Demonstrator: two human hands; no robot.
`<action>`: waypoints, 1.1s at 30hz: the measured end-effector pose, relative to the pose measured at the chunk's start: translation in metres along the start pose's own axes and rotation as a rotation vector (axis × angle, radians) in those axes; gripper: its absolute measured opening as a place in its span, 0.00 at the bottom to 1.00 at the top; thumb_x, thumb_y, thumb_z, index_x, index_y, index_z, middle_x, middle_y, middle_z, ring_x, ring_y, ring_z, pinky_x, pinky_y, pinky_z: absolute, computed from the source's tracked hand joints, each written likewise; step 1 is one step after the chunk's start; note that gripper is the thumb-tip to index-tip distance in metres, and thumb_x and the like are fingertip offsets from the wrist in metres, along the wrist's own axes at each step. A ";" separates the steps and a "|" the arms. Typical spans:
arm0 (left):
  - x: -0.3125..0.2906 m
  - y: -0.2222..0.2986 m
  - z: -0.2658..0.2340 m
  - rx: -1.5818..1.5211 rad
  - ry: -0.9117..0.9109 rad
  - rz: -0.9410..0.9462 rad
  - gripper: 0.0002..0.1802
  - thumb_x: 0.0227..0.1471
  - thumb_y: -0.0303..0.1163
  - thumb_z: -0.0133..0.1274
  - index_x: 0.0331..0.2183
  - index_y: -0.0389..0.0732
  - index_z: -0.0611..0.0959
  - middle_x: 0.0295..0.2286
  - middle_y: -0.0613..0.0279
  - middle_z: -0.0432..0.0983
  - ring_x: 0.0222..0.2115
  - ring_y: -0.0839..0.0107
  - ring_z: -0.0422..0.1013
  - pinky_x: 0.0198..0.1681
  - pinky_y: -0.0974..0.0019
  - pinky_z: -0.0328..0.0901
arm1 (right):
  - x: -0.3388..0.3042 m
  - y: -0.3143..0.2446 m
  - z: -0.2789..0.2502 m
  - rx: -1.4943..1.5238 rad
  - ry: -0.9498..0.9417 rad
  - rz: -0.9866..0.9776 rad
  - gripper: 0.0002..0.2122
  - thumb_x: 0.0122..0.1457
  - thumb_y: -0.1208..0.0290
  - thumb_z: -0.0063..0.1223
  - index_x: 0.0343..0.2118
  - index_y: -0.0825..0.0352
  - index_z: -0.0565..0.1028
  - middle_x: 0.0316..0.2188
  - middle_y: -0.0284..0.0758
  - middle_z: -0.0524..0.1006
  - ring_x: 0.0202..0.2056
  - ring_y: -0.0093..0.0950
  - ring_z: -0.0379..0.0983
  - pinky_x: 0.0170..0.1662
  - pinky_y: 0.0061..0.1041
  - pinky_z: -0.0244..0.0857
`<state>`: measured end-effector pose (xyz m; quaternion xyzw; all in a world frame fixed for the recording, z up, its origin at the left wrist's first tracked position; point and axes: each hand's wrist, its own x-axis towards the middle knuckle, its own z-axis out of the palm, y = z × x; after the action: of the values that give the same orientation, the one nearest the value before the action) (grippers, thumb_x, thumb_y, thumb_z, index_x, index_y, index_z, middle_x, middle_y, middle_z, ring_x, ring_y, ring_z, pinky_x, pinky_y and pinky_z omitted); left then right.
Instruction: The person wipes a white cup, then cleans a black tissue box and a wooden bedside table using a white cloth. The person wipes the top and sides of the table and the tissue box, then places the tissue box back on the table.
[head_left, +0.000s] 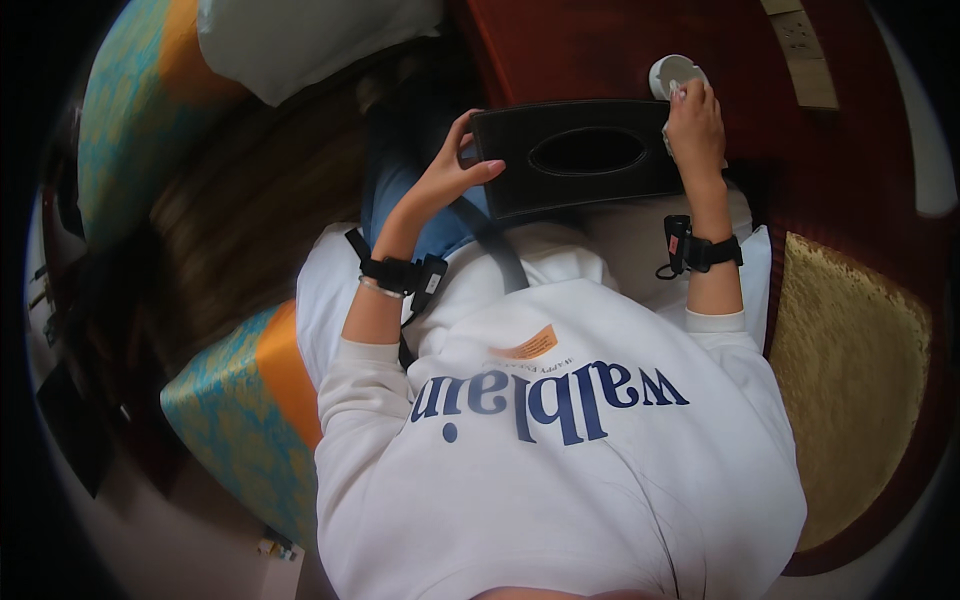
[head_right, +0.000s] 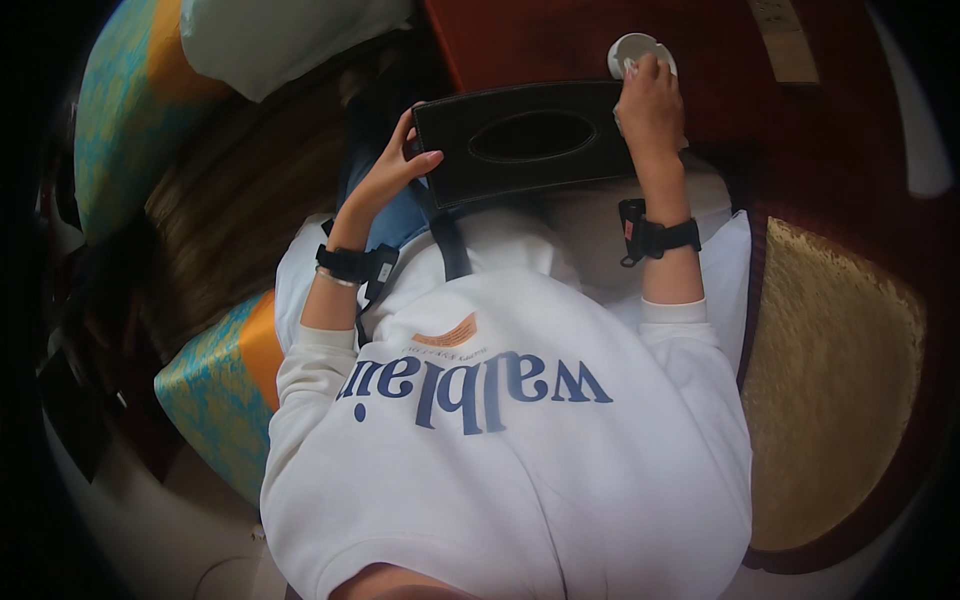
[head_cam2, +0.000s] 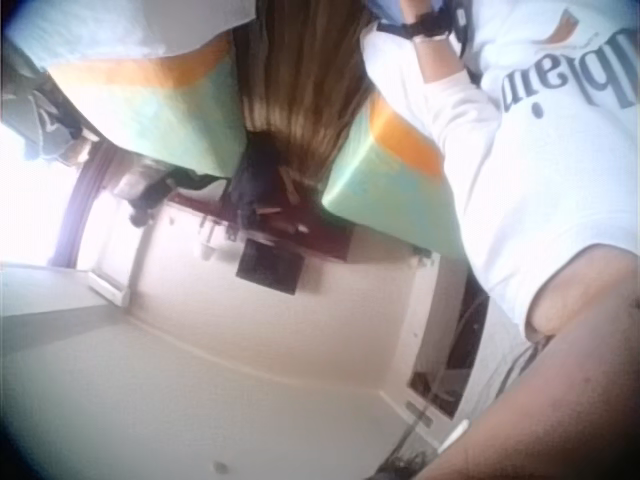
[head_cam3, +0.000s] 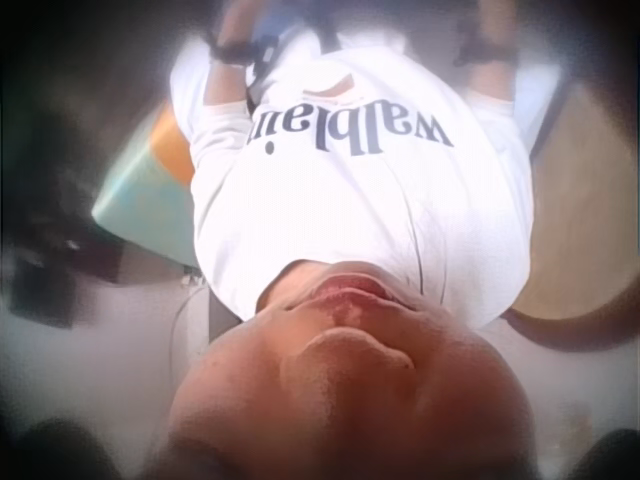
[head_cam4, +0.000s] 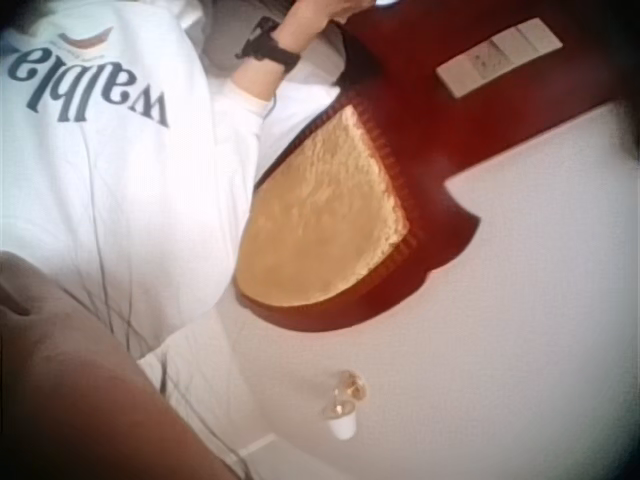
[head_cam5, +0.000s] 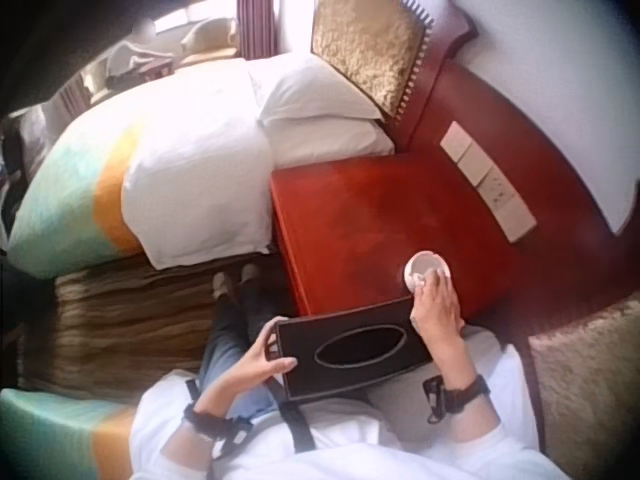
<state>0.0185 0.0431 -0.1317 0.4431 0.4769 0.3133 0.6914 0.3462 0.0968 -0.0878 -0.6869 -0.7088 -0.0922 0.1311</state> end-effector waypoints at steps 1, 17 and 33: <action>0.001 -0.002 -0.001 -0.003 0.000 -0.003 0.53 0.37 0.46 0.64 0.60 0.46 0.54 0.50 0.41 0.63 0.48 0.51 0.67 0.50 0.56 0.64 | -0.001 0.009 -0.005 -0.023 -0.046 0.030 0.08 0.60 0.68 0.46 0.36 0.67 0.66 0.35 0.42 0.70 0.39 0.39 0.70 0.40 0.36 0.66; 0.000 -0.009 -0.011 0.011 -0.111 0.147 0.56 0.36 0.51 0.66 0.61 0.49 0.54 0.54 0.45 0.59 0.57 0.54 0.55 0.56 0.54 0.58 | -0.021 -0.128 -0.016 0.362 -0.073 -0.183 0.06 0.54 0.75 0.50 0.33 0.67 0.66 0.32 0.40 0.69 0.34 0.38 0.71 0.36 0.34 0.67; 0.008 -0.024 -0.010 -0.030 -0.108 0.093 0.55 0.37 0.49 0.66 0.61 0.50 0.53 0.55 0.45 0.57 0.59 0.51 0.51 0.58 0.52 0.54 | -0.015 -0.119 -0.009 0.564 0.057 -0.176 0.05 0.48 0.77 0.57 0.29 0.65 0.73 0.28 0.36 0.72 0.31 0.36 0.67 0.35 0.33 0.62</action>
<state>0.0120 0.0439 -0.1580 0.4707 0.4131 0.3278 0.7073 0.2288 0.0748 -0.0779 -0.5563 -0.7595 0.0780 0.3281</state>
